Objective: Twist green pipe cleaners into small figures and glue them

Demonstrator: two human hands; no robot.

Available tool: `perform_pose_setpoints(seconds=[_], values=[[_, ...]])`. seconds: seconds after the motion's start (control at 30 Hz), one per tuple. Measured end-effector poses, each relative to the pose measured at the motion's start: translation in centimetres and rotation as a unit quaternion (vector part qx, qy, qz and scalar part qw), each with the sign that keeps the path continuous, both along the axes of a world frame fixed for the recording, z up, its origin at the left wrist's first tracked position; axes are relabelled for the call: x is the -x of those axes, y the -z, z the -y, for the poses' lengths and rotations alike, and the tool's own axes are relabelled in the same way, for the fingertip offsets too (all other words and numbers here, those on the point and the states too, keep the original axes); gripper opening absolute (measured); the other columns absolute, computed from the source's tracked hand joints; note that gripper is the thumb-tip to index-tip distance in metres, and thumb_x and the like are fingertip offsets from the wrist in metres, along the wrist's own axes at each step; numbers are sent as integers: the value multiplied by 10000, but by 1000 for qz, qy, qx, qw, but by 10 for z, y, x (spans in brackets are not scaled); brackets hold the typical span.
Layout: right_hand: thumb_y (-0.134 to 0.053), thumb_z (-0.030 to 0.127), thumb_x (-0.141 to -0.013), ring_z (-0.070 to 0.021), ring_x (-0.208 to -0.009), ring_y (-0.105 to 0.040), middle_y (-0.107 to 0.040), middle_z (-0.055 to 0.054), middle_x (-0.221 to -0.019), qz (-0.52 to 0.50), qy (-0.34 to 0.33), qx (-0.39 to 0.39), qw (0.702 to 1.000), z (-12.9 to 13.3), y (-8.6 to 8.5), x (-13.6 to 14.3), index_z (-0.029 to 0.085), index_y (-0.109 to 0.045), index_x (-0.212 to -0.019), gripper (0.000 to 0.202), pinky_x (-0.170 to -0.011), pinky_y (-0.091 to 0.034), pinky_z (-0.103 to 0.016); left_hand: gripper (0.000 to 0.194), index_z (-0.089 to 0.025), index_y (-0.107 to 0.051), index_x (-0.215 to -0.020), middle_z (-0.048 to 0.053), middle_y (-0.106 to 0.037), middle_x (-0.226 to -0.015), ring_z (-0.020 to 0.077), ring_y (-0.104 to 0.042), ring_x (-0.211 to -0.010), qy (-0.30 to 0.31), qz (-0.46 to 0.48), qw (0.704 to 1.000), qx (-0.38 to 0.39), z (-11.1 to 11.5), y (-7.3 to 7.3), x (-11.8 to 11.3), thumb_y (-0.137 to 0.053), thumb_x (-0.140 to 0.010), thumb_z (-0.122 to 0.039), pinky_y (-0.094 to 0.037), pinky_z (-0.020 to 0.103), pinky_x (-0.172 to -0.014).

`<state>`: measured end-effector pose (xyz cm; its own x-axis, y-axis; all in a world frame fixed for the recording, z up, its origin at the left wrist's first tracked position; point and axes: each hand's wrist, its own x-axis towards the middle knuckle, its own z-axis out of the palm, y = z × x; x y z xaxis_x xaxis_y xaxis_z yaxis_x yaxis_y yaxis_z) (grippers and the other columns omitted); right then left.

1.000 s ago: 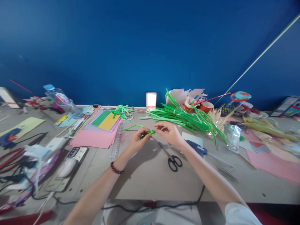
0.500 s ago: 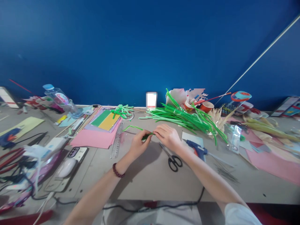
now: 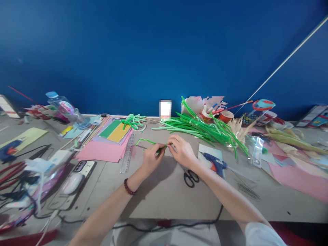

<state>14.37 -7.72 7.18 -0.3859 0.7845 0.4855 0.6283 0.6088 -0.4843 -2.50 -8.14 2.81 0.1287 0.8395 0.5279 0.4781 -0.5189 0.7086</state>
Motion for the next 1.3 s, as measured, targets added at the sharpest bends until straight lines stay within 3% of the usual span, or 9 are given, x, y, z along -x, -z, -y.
perform_pose_setpoints(seconds=[0.1,0.17,0.27,0.37,0.53,0.63,0.73,0.93,1.3], values=[[-456,188,-857,-158,-773,-561,-584,-76,-949,-74,-1,48,996,1,4,4,196,-544,-854,88,-657,-454,-271,113,-202,-655,-833,40,-670,-755,140,-596,-690,1,10,1000,-4,0,0,0,-566,-819,-269,-443,247,-678],[-461,212,-860,-149,-769,-569,-582,-74,-949,-152,-38,105,982,-2,6,5,198,-541,-905,94,-673,-478,-275,130,-198,-650,-861,43,-668,-789,146,-605,-723,18,62,997,38,-2,-2,0,-570,-824,-294,-452,248,-679],[-521,261,-829,-150,-827,-602,-578,-69,-994,-288,-116,213,927,-7,6,3,213,-501,-1058,235,-704,-516,-289,182,-185,-636,-881,40,-658,-822,145,-604,-737,62,187,974,111,-6,-6,0,-595,-812,-348,-463,250,-664],[-588,271,-773,-154,-814,-620,-605,-50,-919,-341,-138,263,892,-10,4,1,198,-540,-1001,244,-742,-521,-312,208,-179,-637,-853,31,-647,-802,132,-583,-714,100,271,946,147,-12,-5,0,-645,-773,-371,-458,245,-646],[-610,284,-770,-164,-754,-615,-639,-47,-821,-293,-58,177,938,-5,0,1,188,-624,-812,106,-714,-513,-312,317,-206,-623,-1003,42,-647,-901,153,-596,-829,133,295,929,180,-15,-3,-1,-676,-744,-382,-478,280,-744],[-565,237,-796,-166,-755,-602,-647,-51,-834,-244,-20,59,968,0,-3,1,202,-639,-802,82,-714,-505,-312,420,-225,-567,-1114,18,-635,-839,144,-598,-795,68,274,948,144,-13,-6,-1,-686,-737,-368,-479,277,-737],[-533,201,-808,-162,-745,-592,-637,-54,-845,-216,3,-12,976,1,-3,1,210,-639,-809,106,-706,-502,-306,285,-206,-620,-1007,10,-603,-776,127,-576,-726,5,191,981,42,-10,-11,1,-678,-753,-319,-470,261,-704],[-520,250,-842,-177,-768,-596,-648,-60,-847,-180,-42,35,982,-3,4,2,218,-640,-827,124,-719,-499,-313,141,-198,-673,-894,73,-644,-889,161,-598,-807,22,85,994,-63,-3,-21,3,-553,-849,-257,-481,295,-742],[-508,286,-867,-175,-772,-586,-640,-63,-844,-186,-53,46,980,-3,6,3,218,-638,-844,149,-704,-491,-302,109,-205,-653,-826,70,-678,-845,171,-634,-824,19,49,992,-112,-3,-16,4,-546,-846,-214,-498,306,-779]])
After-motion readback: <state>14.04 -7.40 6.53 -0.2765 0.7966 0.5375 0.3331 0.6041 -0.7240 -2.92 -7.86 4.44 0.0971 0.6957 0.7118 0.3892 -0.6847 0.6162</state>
